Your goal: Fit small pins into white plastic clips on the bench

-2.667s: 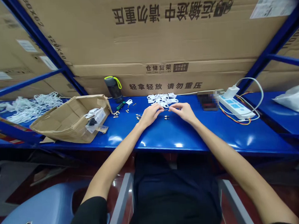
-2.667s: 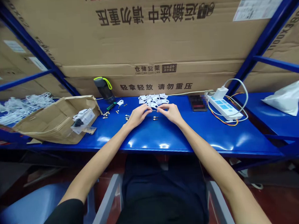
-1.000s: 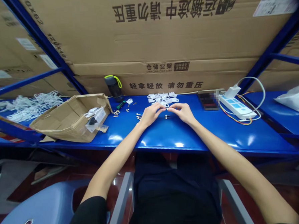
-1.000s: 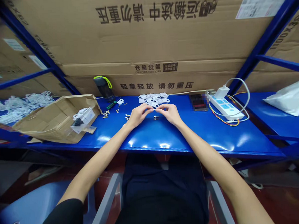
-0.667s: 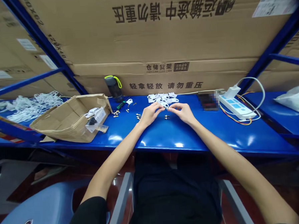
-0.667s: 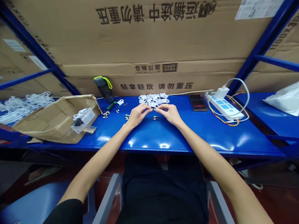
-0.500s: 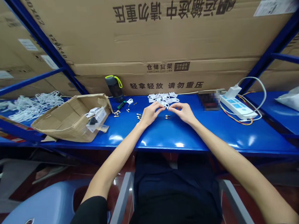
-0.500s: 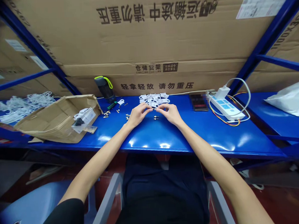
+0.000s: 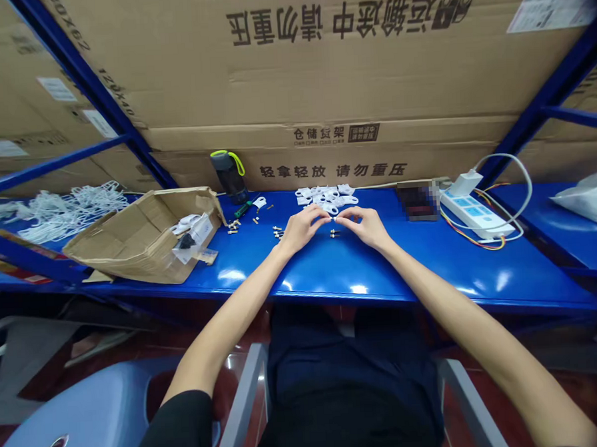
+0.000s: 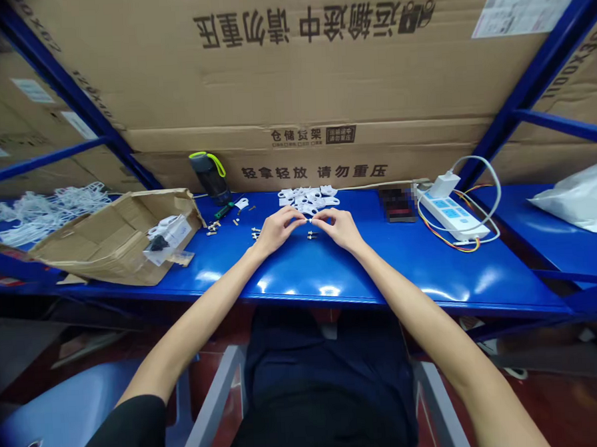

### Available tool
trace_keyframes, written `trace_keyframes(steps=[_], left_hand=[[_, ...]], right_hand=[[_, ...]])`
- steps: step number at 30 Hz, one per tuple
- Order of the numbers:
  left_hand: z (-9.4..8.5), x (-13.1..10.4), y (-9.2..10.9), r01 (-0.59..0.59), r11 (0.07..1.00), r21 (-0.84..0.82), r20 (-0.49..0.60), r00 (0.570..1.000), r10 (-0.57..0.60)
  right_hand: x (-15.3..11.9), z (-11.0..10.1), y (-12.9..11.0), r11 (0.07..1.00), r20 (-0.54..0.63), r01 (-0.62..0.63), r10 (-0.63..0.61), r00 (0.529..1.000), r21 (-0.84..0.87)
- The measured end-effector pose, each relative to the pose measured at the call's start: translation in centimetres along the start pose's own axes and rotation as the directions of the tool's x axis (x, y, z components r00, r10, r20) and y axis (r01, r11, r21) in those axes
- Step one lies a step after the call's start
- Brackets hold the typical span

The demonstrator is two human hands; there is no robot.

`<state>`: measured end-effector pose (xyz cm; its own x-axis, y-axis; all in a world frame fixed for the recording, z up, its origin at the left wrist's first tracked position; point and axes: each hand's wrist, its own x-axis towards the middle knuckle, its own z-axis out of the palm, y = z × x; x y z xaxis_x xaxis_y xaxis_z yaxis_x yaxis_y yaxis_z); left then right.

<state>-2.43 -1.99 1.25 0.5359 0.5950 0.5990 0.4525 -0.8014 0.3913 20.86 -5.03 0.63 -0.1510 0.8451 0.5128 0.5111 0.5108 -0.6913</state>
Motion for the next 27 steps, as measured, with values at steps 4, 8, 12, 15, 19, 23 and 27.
trace_keyframes(steps=[4,8,12,15,19,23,27], left_hand=[[0.1,-0.1,0.1,-0.012,1.0,0.022,0.031,0.999,0.011],[0.2,-0.1,0.0,-0.017,0.999,0.047,0.036,0.999,0.015],[0.3,0.0,-0.1,-0.008,0.997,0.081,0.04,0.999,0.005],[0.3,0.0,-0.3,0.001,0.994,0.106,0.051,0.999,-0.006],[0.6,-0.1,-0.7,0.012,0.992,0.124,0.116,0.993,-0.027],[0.8,-0.2,-1.2,0.015,0.993,0.114,0.169,0.985,-0.034],[1.0,-0.2,-1.4,0.016,0.993,0.119,0.198,0.979,-0.039]], right_hand=[[-0.1,0.1,-0.1,1.0,0.021,0.009,-0.009,1.0,-0.007],[-0.2,0.2,-0.3,1.0,0.024,0.009,-0.008,1.0,-0.02],[0.0,0.1,-0.2,0.998,0.026,0.024,-0.023,0.999,-0.054],[0.1,0.0,0.2,0.993,0.05,0.047,-0.042,0.998,-0.111],[0.2,0.1,1.0,0.982,0.108,0.08,-0.063,0.992,-0.169],[0.2,0.5,1.8,0.974,0.145,0.089,-0.059,0.988,-0.207],[0.3,0.8,2.2,0.967,0.17,0.09,-0.05,0.984,-0.238]])
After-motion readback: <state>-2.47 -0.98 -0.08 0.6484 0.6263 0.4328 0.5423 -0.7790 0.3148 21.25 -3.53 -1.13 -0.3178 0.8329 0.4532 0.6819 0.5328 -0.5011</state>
